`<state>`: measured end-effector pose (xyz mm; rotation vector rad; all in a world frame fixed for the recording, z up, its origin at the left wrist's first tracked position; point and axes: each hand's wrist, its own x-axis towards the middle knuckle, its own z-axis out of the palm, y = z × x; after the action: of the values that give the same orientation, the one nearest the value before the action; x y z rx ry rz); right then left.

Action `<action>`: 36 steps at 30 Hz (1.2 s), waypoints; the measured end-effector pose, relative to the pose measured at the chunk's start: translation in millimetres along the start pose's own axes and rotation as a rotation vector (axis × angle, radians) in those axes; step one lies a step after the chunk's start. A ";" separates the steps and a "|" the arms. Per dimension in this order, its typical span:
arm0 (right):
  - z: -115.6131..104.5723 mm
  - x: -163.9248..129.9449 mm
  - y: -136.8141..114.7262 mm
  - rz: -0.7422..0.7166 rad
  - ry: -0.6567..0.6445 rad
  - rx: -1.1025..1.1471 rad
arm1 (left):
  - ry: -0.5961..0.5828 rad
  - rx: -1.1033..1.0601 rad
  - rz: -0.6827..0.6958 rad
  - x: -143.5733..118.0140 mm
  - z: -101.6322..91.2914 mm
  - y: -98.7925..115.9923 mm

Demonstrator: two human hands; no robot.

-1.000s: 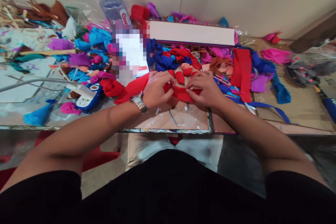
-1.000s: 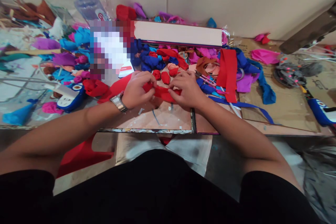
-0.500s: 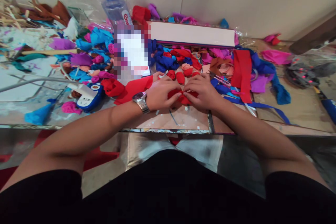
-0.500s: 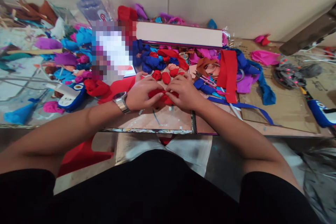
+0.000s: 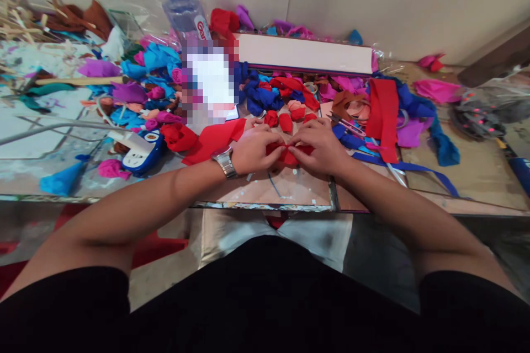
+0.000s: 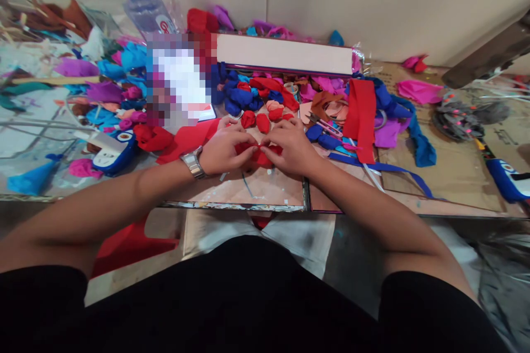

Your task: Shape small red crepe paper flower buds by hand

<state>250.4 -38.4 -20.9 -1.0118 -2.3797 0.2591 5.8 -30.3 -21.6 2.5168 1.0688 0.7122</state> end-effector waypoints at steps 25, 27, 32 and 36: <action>-2.1 -1.0 -5.7 -0.070 0.119 -0.021 | 0.015 -0.266 -0.031 2.4 2.7 -2.5; -3.1 -0.9 -6.9 -0.069 0.106 -0.014 | 0.012 -0.308 -0.041 3.2 3.0 -3.7; -3.1 -1.4 -6.2 -0.077 0.115 -0.010 | 0.002 -0.364 -0.034 3.9 1.6 -3.4; -2.5 -1.7 -4.0 -0.097 0.120 -0.027 | 0.020 -0.368 -0.045 3.3 1.6 -1.5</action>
<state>250.3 -42.4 -18.1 -0.8958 -2.3211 0.1270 7.7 -27.0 -22.6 2.1703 0.9026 0.8378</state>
